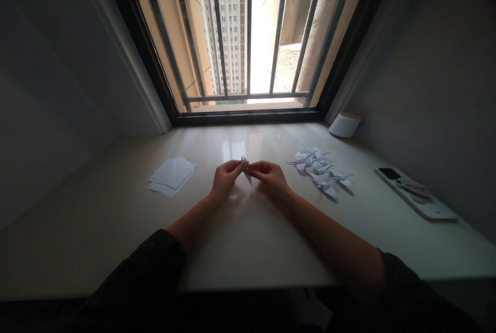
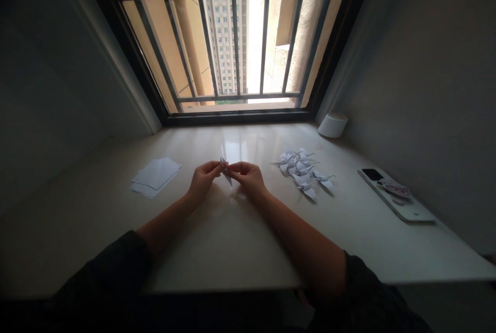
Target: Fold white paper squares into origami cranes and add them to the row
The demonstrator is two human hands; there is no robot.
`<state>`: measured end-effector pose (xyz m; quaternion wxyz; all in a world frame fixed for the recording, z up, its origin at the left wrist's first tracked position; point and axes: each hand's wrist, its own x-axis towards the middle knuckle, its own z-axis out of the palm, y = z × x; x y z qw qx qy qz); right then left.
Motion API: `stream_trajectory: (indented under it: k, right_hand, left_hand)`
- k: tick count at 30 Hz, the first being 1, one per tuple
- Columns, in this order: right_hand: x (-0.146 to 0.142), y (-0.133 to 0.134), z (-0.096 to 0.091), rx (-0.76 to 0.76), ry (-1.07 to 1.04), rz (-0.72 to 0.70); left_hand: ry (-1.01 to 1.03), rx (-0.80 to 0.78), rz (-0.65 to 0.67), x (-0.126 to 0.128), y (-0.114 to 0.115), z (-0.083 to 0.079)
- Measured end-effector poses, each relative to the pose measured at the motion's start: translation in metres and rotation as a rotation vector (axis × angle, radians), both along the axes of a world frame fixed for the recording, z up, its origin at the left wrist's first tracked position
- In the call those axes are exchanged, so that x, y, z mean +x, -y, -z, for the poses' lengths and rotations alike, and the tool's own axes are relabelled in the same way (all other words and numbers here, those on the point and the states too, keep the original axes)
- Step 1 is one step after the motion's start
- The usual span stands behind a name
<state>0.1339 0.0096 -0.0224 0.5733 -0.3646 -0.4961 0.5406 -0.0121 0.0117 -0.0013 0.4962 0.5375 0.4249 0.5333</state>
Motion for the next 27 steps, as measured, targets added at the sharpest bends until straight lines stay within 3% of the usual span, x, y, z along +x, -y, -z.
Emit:
stream_trajectory:
  k: [7, 20, 27]
  right_hand:
    - [0.0009, -0.0001, 0.0021, 0.054, 0.094, 0.045]
    - [-0.0006, 0.0022, -0.0022, -0.011, -0.006, -0.046]
    - [0.0001, 0.0032, -0.0061, -0.026, 0.012, -0.060]
  left_hand:
    - [-0.011, 0.001, -0.007, -0.0005, -0.0002, 0.0004]
    - [0.022, -0.052, -0.006, 0.0003, 0.0003, 0.0005]
    - [-0.024, 0.043, -0.050, -0.0006, -0.0001, -0.0009]
